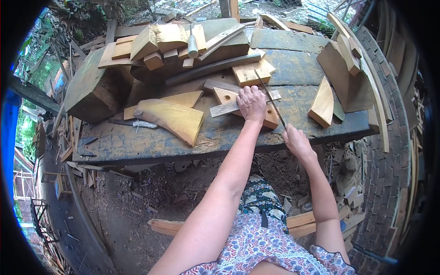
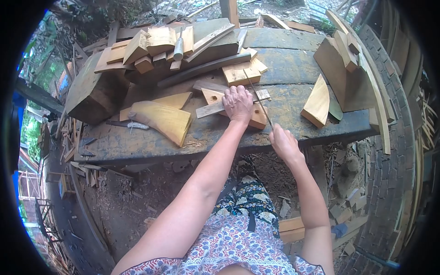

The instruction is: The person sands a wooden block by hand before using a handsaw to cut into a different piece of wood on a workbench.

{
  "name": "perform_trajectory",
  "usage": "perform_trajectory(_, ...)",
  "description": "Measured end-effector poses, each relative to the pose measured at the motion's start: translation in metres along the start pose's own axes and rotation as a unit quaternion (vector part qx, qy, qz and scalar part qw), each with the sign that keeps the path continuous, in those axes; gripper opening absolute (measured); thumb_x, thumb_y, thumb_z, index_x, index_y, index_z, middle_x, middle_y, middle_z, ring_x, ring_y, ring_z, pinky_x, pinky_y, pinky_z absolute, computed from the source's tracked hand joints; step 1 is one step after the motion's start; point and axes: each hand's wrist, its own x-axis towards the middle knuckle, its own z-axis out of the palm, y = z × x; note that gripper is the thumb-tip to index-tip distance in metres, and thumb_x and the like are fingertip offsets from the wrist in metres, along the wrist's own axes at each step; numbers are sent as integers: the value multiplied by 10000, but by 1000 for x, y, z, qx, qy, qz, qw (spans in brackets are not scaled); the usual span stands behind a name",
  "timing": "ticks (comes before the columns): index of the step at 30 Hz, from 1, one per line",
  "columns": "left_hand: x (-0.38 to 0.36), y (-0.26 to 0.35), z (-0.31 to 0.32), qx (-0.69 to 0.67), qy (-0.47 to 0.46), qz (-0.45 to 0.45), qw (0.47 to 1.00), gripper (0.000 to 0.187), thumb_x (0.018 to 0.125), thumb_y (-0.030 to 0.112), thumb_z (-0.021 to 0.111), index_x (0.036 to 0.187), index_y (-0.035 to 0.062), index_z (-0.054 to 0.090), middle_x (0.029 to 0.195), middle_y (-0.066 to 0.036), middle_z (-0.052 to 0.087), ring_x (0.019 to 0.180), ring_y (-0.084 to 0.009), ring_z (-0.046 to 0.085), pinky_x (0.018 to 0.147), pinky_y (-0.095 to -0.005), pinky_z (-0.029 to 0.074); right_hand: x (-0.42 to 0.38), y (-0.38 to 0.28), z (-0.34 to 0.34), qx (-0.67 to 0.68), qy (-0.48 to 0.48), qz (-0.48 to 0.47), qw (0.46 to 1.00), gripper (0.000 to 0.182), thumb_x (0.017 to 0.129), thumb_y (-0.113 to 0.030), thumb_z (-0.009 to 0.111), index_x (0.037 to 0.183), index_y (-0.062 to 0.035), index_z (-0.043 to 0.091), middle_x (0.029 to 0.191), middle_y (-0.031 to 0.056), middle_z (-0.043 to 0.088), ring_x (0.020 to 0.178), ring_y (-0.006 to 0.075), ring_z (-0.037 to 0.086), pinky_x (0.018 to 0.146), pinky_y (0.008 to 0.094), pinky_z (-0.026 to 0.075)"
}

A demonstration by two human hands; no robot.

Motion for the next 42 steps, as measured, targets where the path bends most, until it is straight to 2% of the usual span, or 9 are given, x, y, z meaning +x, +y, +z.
perform_trajectory(4,0,-1,0,0,-4,-5,1000,180,849,269,536,835,94,577,893,-85,573,910,-263,529,788,-416,424,9,-8,-2,-14,-3,-1,1000,226,930,-219,464,964,1,507,888,313,618,906,490,584,785,563,461)
perform_trajectory(12,0,-2,1,-7,-7,-5,1000,179,849,264,533,836,92,577,888,-85,572,909,-264,528,788,-415,423,-62,-3,-6,-27,-34,43,998,224,946,-227,472,946,-4,489,802,293,631,825,488,605,730,577,477)
perform_trajectory(17,1,-1,0,-2,-6,-3,1000,179,850,263,530,837,91,579,885,-86,572,909,-266,529,786,-416,424,-40,-3,-10,-20,-29,25,999,228,949,-231,472,948,-4,495,826,293,632,838,476,606,737,567,481)
perform_trajectory(22,0,0,-1,-1,-3,-4,1000,181,851,257,525,836,86,580,891,-90,577,909,-271,533,789,-419,427,0,9,2,5,1,-9,1000,247,953,-235,477,922,9,494,837,270,601,863,466,566,741,554,426)
perform_trajectory(26,0,-1,-2,-3,-6,-3,1000,184,851,258,524,831,84,580,889,-94,578,907,-271,534,793,-420,428,-20,17,16,21,13,-20,999,270,957,-277,470,949,-8,493,853,293,614,886,485,573,771,563,452)
perform_trajectory(29,1,-1,-1,-4,-2,0,1000,184,852,257,523,825,84,580,884,-94,578,907,-272,535,793,-421,428,-54,7,6,35,-30,47,998,269,958,-274,471,936,-6,491,863,294,611,883,483,572,765,570,431)
perform_trajectory(31,1,0,-2,-1,-5,0,1000,180,851,254,524,820,85,578,880,-93,579,909,-271,535,791,-423,429,-55,8,1,29,-33,51,998,269,958,-274,471,941,-7,492,865,294,612,884,483,572,766,571,431)
perform_trajectory(36,0,-1,-1,2,3,2,1000,172,850,250,527,816,89,575,877,-89,579,904,-272,537,785,-423,429,-26,13,2,18,-31,30,999,275,956,-275,470,960,-1,498,877,296,613,899,484,568,772,571,430)
perform_trajectory(42,-1,0,-1,2,8,4,1000,169,846,250,532,813,90,574,875,-87,579,896,-272,540,779,-418,430,-2,13,20,81,20,-7,997,237,958,-225,483,938,11,508,844,282,585,881,473,547,731,541,422)
